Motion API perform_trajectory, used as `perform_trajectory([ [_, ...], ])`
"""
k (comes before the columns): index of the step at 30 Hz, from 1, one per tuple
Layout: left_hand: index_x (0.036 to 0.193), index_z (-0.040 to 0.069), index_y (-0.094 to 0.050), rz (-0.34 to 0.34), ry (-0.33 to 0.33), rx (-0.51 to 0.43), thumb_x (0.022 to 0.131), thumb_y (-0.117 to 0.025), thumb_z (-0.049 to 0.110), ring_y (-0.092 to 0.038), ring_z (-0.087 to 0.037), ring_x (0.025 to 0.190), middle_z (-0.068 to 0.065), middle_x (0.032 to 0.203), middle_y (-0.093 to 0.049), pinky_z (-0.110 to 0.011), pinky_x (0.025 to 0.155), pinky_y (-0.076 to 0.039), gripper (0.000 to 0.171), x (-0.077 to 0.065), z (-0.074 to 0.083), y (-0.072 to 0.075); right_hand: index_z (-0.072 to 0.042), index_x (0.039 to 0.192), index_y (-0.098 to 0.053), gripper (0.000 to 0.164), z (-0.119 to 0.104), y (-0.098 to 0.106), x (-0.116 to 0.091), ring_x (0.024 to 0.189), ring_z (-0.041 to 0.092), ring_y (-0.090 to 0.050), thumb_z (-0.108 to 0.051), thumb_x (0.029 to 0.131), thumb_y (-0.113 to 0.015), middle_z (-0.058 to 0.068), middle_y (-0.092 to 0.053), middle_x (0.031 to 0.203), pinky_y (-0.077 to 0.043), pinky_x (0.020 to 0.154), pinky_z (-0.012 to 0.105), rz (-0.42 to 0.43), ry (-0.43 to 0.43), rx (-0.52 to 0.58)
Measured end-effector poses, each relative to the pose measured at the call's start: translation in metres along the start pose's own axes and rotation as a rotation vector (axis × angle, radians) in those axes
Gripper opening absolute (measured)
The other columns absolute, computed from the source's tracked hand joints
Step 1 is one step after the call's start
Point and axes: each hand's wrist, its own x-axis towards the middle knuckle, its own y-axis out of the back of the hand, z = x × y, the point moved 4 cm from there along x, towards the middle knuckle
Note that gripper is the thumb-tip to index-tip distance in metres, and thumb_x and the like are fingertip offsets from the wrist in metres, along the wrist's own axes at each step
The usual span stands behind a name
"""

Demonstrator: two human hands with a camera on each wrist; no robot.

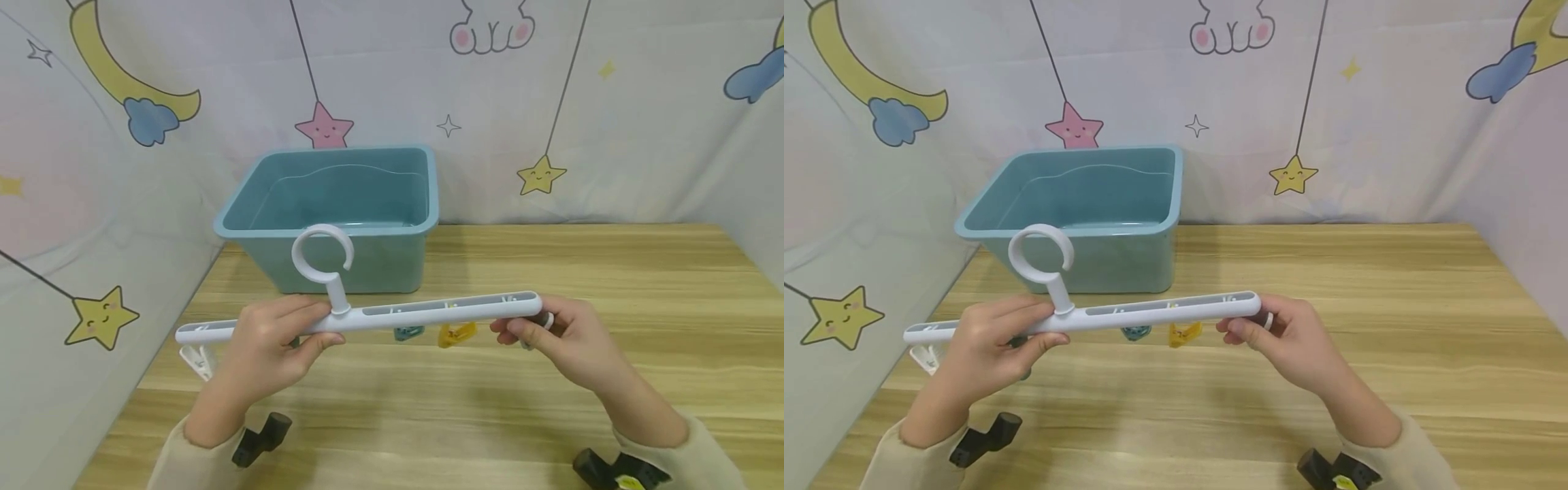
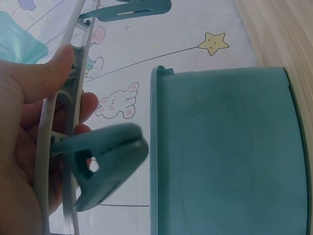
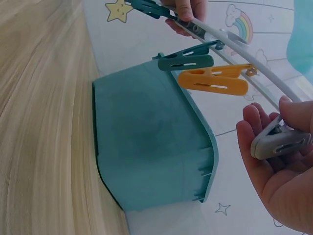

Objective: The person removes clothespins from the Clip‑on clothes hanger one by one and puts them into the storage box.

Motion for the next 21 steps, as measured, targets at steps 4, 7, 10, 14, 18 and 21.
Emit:
perform_trajectory([
  [4, 0.087, 0.004, -0.071, 0.001, -0.007, 0.022, 0.095, -0.06, 0.038, -0.061, -0.012, 0.059, -0.005, 0.08, -0.071, -0.021, 0.048, -0.046, 0.036, 0.001, 0.003, 0.0, -0.009, 0.101, -0.069, 0.024, 0.0, -0.001, -0.001, 0.079, 0.01, -0.07, 0.009, 0.092, -0.056, -0.002, -0.072, 0.089, -0.057, 0.072, 0.026, 0.076, -0.042, -0.008],
  [7, 0.087, 0.004, -0.07, 0.001, -0.009, 0.027, 0.095, -0.06, 0.037, -0.061, -0.014, 0.059, -0.006, 0.079, -0.071, -0.022, 0.047, -0.045, 0.036, 0.001, 0.005, 0.0, -0.004, 0.099, -0.069, 0.017, 0.0, -0.001, -0.002, 0.076, 0.01, -0.069, 0.008, 0.09, -0.059, -0.003, -0.072, 0.084, -0.057, 0.069, 0.026, 0.153, -0.079, -0.082],
  [10, 0.087, 0.004, -0.071, 0.0, -0.013, 0.047, 0.096, -0.059, 0.038, -0.063, -0.014, 0.061, -0.005, 0.08, -0.071, -0.023, 0.047, -0.046, 0.037, 0.002, 0.006, -0.001, 0.004, 0.1, -0.067, 0.012, 0.0, -0.002, -0.003, 0.074, 0.008, -0.068, 0.008, 0.088, -0.063, -0.004, -0.071, 0.08, -0.057, 0.068, 0.024, 0.218, -0.108, -0.181],
  [14, 0.086, 0.004, -0.071, -0.006, -0.015, 0.073, 0.097, -0.057, 0.038, -0.064, -0.014, 0.062, -0.004, 0.08, -0.07, -0.023, 0.049, -0.048, 0.039, 0.003, 0.008, -0.002, 0.008, 0.099, -0.066, 0.014, 0.0, -0.004, -0.004, 0.071, 0.007, -0.067, 0.007, 0.086, -0.066, -0.007, -0.07, 0.077, -0.056, 0.068, 0.022, 0.3, -0.133, -0.259],
  [18, 0.085, 0.004, -0.069, 0.001, -0.022, 0.095, 0.098, -0.056, 0.037, -0.06, -0.012, 0.057, -0.003, 0.076, -0.068, -0.023, 0.047, -0.046, 0.038, 0.003, 0.011, -0.003, 0.006, 0.092, -0.069, 0.013, -0.001, -0.005, -0.005, 0.066, 0.002, -0.064, 0.011, 0.08, -0.071, -0.011, -0.069, 0.074, -0.052, 0.061, 0.015, 0.411, -0.052, -0.322],
  [21, 0.086, 0.004, -0.067, 0.005, -0.023, 0.115, 0.098, -0.055, 0.036, -0.055, -0.011, 0.054, -0.002, 0.073, -0.066, -0.023, 0.045, -0.044, 0.036, 0.003, 0.014, -0.004, 0.008, 0.084, -0.069, 0.015, -0.001, -0.004, -0.004, 0.063, -0.001, -0.06, 0.018, 0.073, -0.072, -0.012, -0.068, 0.073, -0.045, 0.054, 0.01, 0.483, 0.112, -0.361],
])
